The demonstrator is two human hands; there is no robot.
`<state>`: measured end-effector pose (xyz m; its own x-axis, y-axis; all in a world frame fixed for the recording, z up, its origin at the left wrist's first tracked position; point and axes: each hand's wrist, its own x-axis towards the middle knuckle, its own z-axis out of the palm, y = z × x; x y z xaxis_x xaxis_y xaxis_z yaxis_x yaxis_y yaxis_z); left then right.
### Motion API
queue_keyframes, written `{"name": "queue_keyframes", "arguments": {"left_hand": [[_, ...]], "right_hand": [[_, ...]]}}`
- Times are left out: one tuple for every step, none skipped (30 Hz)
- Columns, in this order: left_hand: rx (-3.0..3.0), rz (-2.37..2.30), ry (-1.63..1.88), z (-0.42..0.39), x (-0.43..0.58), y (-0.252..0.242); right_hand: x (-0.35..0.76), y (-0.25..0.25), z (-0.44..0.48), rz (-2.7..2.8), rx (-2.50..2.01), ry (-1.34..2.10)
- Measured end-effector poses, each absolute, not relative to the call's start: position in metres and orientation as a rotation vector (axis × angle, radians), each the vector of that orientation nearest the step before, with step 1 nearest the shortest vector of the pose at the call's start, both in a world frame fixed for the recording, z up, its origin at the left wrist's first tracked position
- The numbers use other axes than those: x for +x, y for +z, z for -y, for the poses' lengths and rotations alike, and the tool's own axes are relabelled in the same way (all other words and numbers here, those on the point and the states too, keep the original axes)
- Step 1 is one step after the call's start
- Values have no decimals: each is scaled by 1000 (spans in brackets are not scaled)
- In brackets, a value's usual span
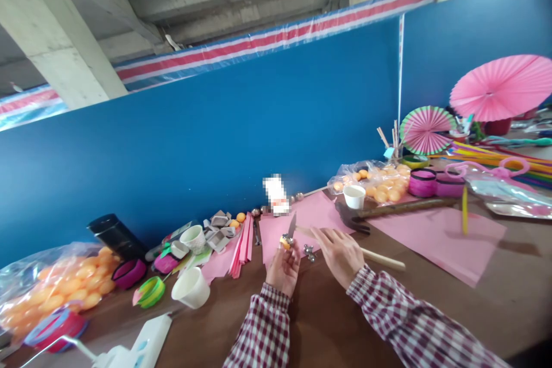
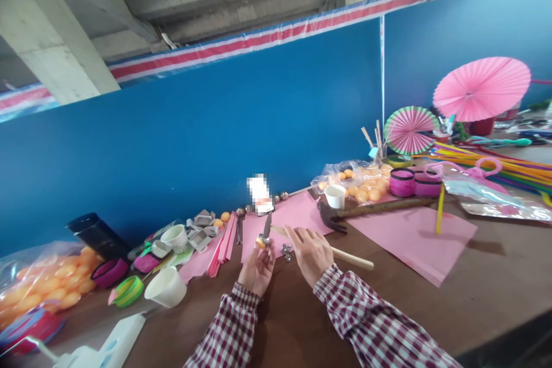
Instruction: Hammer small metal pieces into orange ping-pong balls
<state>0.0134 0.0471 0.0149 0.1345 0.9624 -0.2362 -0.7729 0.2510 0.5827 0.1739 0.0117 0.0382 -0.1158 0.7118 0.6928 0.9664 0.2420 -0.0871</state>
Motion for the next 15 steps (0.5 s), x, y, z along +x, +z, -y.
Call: {"name": "queue_keyframes", "arguments": {"left_hand": [[359,-644,1293,-47,14,15],[361,-650,1292,-47,14,16],[365,-654,1295,-47,14,16],[368,-660,1296,-47,14,16],[373,-664,1296,-47,15,16],[379,-668,1295,-47,15,15],[385,-670,1295,-47,15,15],[391,-671,1293,-47,15,15],[395,-670,1292,-47,14,14],[398,-667,1295,-47,14,14],[396,-665,1300,-47,14,14],[390,-665,1301,-47,13,14],[385,-665,1303,-47,13,14],[384,-664,1306,-47,13,14],[386,-662,1302,-47,13,14]], "right_hand": [[174,39,-12,1896,-1523,-525],[175,39,-12,1882,-1520,-530],[175,39,-11,1859,-1519,-536],[175,40,-11,1837,-1520,-540],[175,40,-11,1829,-1521,-538],[175,39,-11,1837,-1520,-532],[174,39,-11,1859,-1518,-523],[174,39,-11,1886,-1512,-515],[174,38,-11,1907,-1507,-512],[174,38,-12,1916,-1504,-513],[174,38,-12,1907,-1505,-518],[174,38,-12,1884,-1512,-523],[174,38,-12,1859,-1522,-526],[174,38,-12,1841,-1534,-524],[173,38,-12,1836,-1543,-518]]}}
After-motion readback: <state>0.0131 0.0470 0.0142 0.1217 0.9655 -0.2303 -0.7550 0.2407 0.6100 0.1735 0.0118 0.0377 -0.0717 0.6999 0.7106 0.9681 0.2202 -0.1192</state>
